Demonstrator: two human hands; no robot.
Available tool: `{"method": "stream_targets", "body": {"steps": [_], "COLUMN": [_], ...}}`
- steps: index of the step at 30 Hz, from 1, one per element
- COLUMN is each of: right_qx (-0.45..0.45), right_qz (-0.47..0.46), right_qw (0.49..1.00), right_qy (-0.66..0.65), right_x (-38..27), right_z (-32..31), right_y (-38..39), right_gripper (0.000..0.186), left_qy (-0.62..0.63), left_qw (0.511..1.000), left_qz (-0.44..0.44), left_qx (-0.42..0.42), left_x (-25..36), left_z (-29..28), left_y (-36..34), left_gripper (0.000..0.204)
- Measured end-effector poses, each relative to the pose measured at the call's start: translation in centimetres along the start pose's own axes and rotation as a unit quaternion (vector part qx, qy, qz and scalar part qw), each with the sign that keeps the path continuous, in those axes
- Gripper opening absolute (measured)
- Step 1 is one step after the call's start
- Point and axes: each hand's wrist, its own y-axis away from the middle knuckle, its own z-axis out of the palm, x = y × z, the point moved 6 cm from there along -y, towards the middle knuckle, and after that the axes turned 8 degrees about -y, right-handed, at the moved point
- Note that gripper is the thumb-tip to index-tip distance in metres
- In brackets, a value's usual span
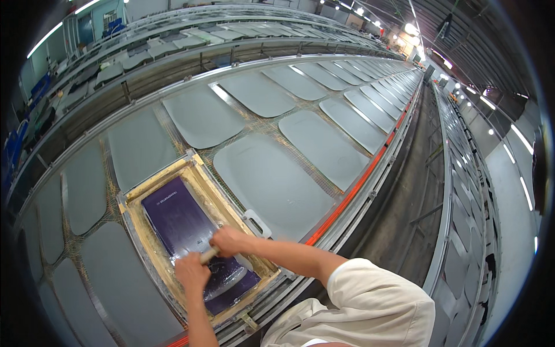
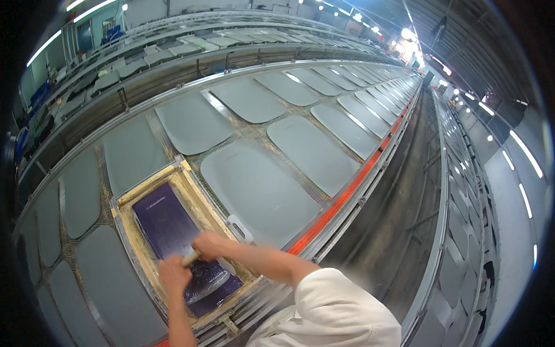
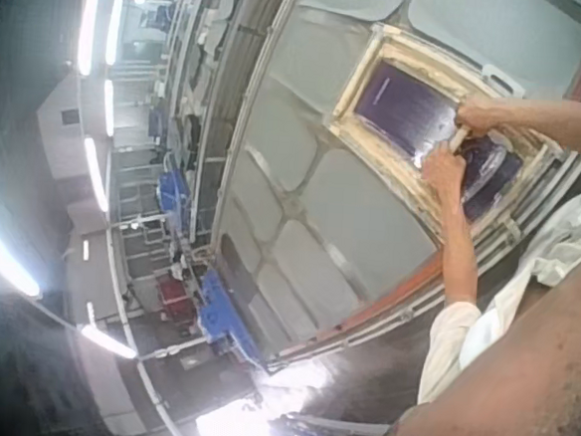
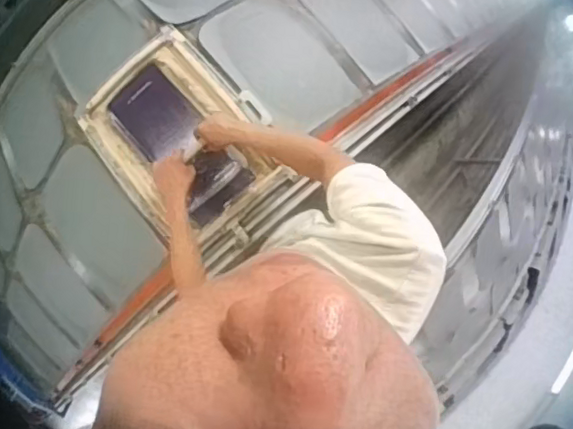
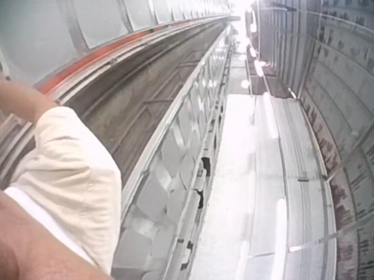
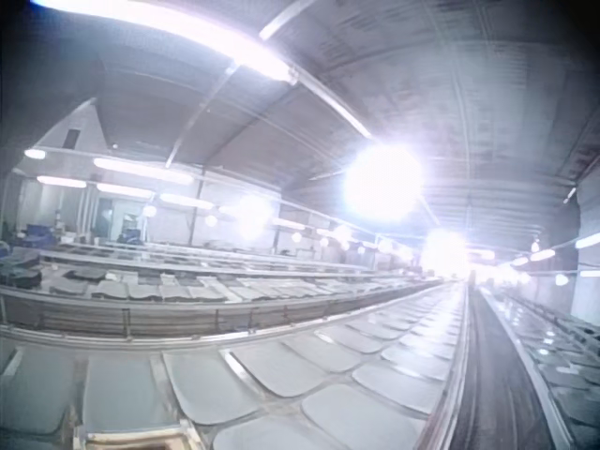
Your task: The person uses a squeegee to pull purple ink across a screen-printing frame placed over a garment on a conveyor. The person repeatedly repositions the frame and repeats the squeegee strokes to apply ink to the fabric.
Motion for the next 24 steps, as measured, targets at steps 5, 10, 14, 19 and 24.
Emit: {"method": "stream_targets", "body": {"steps": [5,10,14,19,24], "right_qx": [0.001,-0.121,0.22,0.296,0.317], "right_qz": [-0.05,-0.015,0.203,0.281,0.252], "right_qw": [0.999,0.99,0.929,0.902,0.879], "right_qy": [0.008,-0.069,-0.218,-0.143,-0.253], "right_x": [-4.3,-5.2,5.5,14.8,15.0], "right_z": [2.7,-0.3,-6.9,-2.9,-0.5], "right_y": [9.1,9.8,7.1,4.3,4.2], "right_gripper": [0.035,0.065,0.038,0.044,0.048], "left_qy": [0.031,0.006,0.026,-0.003,-0.017], "left_qw": [0.999,0.999,0.999,0.999,0.999], "left_qz": [-0.009,0.0,0.013,-0.005,-0.018], "left_qx": [0.044,0.035,0.035,0.044,0.025], "left_x": [4.4,4.2,4.9,4.8,4.8], "left_z": [-1.1,0.6,0.3,1.0,1.6], "left_y": [9.9,12.1,12.1,13.5,13.4], "left_gripper": [0.023,0.049,0.039,0.042,0.038]}}
